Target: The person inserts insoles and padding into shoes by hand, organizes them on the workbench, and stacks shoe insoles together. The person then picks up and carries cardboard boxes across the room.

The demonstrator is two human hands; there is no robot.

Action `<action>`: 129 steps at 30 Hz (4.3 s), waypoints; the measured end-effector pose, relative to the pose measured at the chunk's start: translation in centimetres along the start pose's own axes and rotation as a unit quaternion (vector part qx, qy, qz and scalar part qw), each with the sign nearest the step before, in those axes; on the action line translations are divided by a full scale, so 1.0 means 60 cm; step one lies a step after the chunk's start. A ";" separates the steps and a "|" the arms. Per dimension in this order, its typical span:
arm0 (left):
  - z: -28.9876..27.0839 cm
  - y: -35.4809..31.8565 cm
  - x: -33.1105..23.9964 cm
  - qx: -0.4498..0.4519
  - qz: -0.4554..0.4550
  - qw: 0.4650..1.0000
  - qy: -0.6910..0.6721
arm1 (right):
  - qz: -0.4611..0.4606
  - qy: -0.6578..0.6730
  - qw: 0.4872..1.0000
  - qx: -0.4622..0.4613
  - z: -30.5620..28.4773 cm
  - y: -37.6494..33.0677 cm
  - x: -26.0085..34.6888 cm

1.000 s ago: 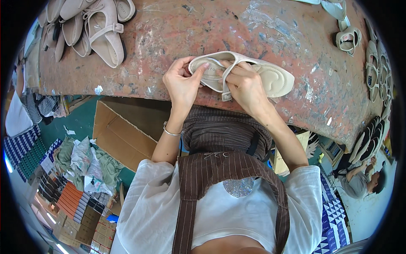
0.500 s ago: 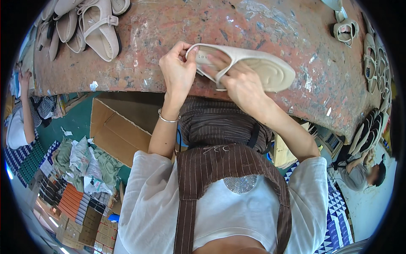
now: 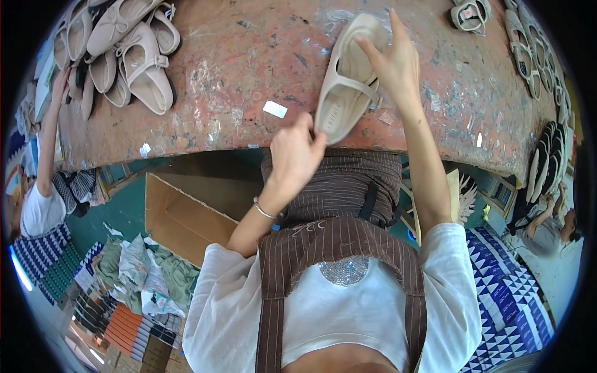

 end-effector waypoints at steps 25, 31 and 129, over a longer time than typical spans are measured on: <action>0.121 -0.001 -0.055 0.048 0.205 0.961 0.179 | -0.169 -0.118 0.973 0.105 0.000 -0.116 0.028; 0.117 0.001 -0.050 0.044 0.223 0.959 0.171 | -0.118 -0.135 0.966 0.189 0.009 -0.087 0.041; -0.072 0.067 0.135 -0.176 -0.177 0.948 -0.198 | -0.255 0.096 0.895 0.352 0.062 -0.167 0.090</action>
Point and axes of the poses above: each hand's wrist, its own y-axis towards the middle knuckle, its own z-axis out of the palm, x = y × z, the point moved 3 cm from there along y, towards the middle knuckle, and after that the axes turned 6 degrees about z, right-handed, at the moved point
